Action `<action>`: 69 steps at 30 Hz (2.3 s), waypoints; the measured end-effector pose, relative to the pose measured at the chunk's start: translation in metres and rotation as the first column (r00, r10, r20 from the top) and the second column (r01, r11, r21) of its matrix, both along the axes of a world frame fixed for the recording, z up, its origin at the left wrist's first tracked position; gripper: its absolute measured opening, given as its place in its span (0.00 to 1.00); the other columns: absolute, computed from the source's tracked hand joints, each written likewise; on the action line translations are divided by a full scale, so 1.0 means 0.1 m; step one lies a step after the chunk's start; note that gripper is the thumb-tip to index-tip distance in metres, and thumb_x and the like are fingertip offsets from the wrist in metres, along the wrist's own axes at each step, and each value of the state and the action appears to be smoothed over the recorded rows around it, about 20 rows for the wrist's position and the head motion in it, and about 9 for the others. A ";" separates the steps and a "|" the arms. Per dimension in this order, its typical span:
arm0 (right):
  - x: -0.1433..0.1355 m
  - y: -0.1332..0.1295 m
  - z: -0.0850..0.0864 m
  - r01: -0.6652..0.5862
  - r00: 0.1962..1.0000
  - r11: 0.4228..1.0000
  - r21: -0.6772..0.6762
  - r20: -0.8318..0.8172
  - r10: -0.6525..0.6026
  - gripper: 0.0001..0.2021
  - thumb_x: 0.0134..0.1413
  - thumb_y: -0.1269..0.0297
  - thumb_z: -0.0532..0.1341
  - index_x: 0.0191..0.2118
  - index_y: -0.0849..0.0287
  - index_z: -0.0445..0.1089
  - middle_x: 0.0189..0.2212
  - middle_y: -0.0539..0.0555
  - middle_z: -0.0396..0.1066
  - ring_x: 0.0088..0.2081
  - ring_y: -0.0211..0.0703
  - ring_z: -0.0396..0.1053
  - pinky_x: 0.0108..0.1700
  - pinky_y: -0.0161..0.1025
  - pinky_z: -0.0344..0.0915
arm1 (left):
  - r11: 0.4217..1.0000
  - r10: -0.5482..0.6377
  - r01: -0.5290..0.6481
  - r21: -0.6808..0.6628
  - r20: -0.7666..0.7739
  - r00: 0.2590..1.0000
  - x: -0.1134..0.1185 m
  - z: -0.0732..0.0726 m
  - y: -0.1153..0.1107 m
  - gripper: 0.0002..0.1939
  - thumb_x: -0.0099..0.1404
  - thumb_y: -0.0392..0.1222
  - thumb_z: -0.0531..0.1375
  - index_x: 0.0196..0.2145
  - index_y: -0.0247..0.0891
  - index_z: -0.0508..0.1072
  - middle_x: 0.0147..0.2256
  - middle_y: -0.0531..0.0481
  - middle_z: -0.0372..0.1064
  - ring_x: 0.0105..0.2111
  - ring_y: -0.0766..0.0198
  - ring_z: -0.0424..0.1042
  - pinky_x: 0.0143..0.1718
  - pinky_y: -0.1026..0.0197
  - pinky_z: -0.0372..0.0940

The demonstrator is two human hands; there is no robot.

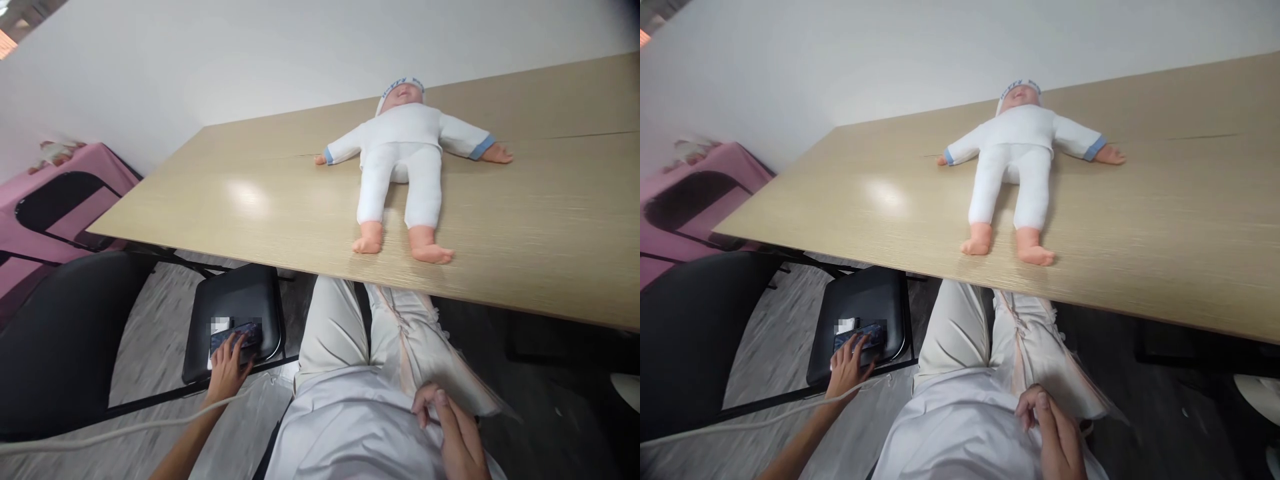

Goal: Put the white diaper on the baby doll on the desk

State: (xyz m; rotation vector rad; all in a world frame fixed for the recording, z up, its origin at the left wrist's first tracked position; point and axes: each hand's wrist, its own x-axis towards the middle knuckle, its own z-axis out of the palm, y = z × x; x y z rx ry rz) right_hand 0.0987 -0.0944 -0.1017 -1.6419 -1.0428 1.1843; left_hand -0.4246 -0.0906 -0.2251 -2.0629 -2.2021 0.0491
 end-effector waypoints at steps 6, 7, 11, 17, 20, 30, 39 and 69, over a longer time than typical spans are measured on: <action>0.02 0.00 -0.02 0.006 1.000 1.000 -0.013 -0.012 -0.006 0.34 0.74 0.34 0.49 0.27 0.55 0.72 0.23 0.52 0.66 0.30 0.45 0.66 0.38 0.39 0.63 | 0.997 -0.066 0.065 -0.037 -0.014 0.998 0.08 0.08 0.30 0.34 0.76 0.54 0.58 0.75 0.41 0.64 0.73 0.35 0.61 0.69 0.41 0.63 0.69 0.40 0.57; 0.02 0.00 -0.02 0.008 1.000 1.000 -0.013 -0.012 -0.008 0.34 0.74 0.34 0.49 0.27 0.55 0.72 0.23 0.52 0.66 0.30 0.46 0.66 0.38 0.39 0.63 | 0.998 -0.057 0.057 -0.039 -0.017 0.998 0.10 0.08 0.32 0.35 0.76 0.55 0.58 0.75 0.41 0.63 0.73 0.35 0.61 0.69 0.41 0.63 0.68 0.40 0.57; 0.02 0.00 -0.01 0.011 1.000 1.000 -0.026 0.006 -0.010 0.35 0.74 0.34 0.48 0.27 0.55 0.72 0.23 0.52 0.65 0.30 0.46 0.65 0.38 0.38 0.63 | 0.996 -0.052 0.049 -0.070 -0.039 0.998 0.12 0.08 0.34 0.34 0.78 0.56 0.56 0.75 0.43 0.63 0.73 0.36 0.61 0.69 0.42 0.63 0.68 0.38 0.57; 0.02 -0.01 -0.04 0.001 1.000 1.000 -0.013 -0.005 -0.001 0.34 0.75 0.35 0.48 0.28 0.55 0.72 0.24 0.52 0.66 0.31 0.45 0.66 0.38 0.38 0.63 | 0.994 -0.029 0.021 -0.106 -0.069 0.997 0.12 0.08 0.33 0.32 0.77 0.57 0.57 0.75 0.48 0.65 0.76 0.39 0.57 0.71 0.41 0.60 0.69 0.37 0.56; 0.03 -0.01 -0.04 0.004 1.000 1.000 -0.004 -0.007 -0.004 0.34 0.75 0.35 0.48 0.28 0.55 0.72 0.24 0.52 0.66 0.31 0.46 0.66 0.38 0.38 0.63 | 0.995 -0.020 0.014 -0.103 -0.061 0.998 0.12 0.08 0.34 0.34 0.78 0.58 0.55 0.76 0.47 0.63 0.75 0.38 0.58 0.71 0.42 0.60 0.69 0.38 0.56; 0.03 -0.01 -0.03 0.014 1.000 1.000 -0.017 -0.025 -0.014 0.33 0.75 0.35 0.48 0.28 0.54 0.72 0.24 0.51 0.65 0.31 0.46 0.65 0.38 0.39 0.62 | 0.994 -0.021 0.018 -0.111 -0.031 0.999 0.10 0.08 0.37 0.34 0.77 0.60 0.56 0.76 0.49 0.63 0.75 0.37 0.57 0.71 0.39 0.60 0.69 0.36 0.56; 0.04 0.00 -0.04 0.018 0.999 1.000 -0.015 -0.036 -0.018 0.34 0.74 0.34 0.49 0.27 0.55 0.71 0.24 0.52 0.64 0.31 0.46 0.64 0.38 0.39 0.62 | 0.997 0.043 -0.046 -0.065 -0.055 0.998 0.19 0.09 0.16 0.36 0.78 0.58 0.54 0.77 0.44 0.59 0.66 0.35 0.68 0.60 0.43 0.69 0.64 0.40 0.60; 0.21 -0.04 -0.35 -0.039 0.999 0.999 -0.023 0.031 0.040 0.37 0.72 0.30 0.47 0.27 0.55 0.73 0.23 0.52 0.67 0.30 0.46 0.68 0.37 0.38 0.64 | 0.969 0.162 -0.132 -0.210 0.134 0.978 0.48 -0.19 0.06 0.37 0.82 0.52 0.46 0.79 0.31 0.42 0.47 0.39 0.82 0.49 0.48 0.81 0.53 0.50 0.67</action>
